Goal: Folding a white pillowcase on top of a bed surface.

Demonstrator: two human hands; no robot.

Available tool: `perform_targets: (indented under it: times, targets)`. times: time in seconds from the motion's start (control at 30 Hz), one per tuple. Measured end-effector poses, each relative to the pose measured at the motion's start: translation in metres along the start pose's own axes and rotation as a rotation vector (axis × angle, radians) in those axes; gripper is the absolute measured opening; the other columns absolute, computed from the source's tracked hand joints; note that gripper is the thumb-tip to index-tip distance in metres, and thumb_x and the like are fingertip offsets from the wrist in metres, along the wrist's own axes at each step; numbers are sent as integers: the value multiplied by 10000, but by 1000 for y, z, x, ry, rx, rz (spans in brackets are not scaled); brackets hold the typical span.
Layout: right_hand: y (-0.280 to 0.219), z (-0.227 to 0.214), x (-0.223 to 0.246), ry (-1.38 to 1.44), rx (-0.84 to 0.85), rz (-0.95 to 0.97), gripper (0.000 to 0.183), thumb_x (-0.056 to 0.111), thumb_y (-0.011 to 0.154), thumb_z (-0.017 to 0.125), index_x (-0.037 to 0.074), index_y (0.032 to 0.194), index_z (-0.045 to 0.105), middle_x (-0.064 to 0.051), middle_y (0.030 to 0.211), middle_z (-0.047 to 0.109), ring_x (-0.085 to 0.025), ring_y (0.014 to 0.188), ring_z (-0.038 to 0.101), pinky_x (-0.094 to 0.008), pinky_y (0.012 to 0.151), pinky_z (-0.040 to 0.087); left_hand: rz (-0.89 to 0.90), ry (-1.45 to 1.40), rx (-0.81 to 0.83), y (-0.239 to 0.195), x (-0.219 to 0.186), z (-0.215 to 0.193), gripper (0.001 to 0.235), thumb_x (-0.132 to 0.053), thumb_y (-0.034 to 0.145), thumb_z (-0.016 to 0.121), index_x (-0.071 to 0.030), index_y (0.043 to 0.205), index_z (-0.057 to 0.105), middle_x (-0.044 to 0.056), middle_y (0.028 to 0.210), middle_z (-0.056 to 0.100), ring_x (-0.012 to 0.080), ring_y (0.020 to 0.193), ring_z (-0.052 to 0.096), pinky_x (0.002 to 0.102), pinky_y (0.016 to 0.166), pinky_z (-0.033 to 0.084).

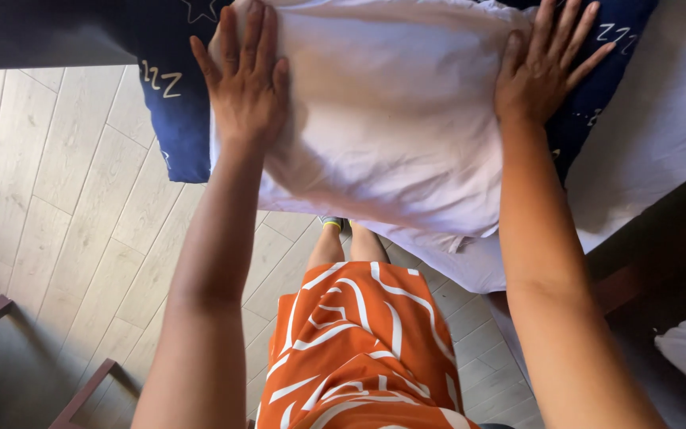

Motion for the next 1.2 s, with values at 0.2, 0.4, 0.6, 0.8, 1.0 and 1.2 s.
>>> perform_targets:
  times: [0.2,0.4,0.6,0.8,1.0,1.2]
  targets:
    - [-38,-1,28,220,-298,-15,615,398,1118,473,148,1667,355,-171,1740,236,-394,1623,100,-693,1225,-40,-75,-5,26,11,-4,10,592,-413,1145,346,-191,1682,228,-31,1743,221,288,1608,90,637,1248,-41]
    - [-128,4,176,282,-147,-422,629,391,1042,610,269,1624,403,-94,1706,277,-379,1584,182,-738,1210,18,-73,-10,12,9,-3,11,586,-405,1139,342,-184,1673,247,-29,1735,235,291,1604,105,634,1243,-43]
    - [-107,33,113,160,-54,-502,619,454,1123,559,279,1679,350,-79,1731,280,-355,1596,226,-686,1261,98,-55,0,-4,7,3,16,584,-414,1145,334,-186,1676,249,-29,1738,241,285,1606,109,631,1243,-43]
    - [-82,20,-1,-61,9,-156,639,487,1178,432,212,1721,236,-116,1762,163,-418,1610,110,-671,1251,19,-57,-34,-15,11,-5,10,596,-415,1132,351,-186,1675,256,-34,1734,248,282,1605,116,627,1249,-36]
    - [-75,24,2,-22,54,-14,643,448,1169,407,201,1725,200,-110,1771,120,-427,1620,79,-663,1256,-11,-271,-39,-191,-1,-88,52,565,-319,1087,438,-227,1634,332,-34,1713,289,286,1616,159,670,1248,-43]
    - [-67,51,-16,-112,-5,-34,604,436,1202,356,192,1730,194,-107,1775,132,-398,1630,104,-659,1266,12,209,-237,-12,-63,-258,105,623,-344,1053,465,-216,1646,325,6,1726,251,234,1618,182,606,1296,7]
Point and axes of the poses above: each hand's wrist, its own y-axis towards the middle knuckle, its own z-axis out of the palm, x = y × z, the point moved 2 cm from there along y, towards the middle knuckle
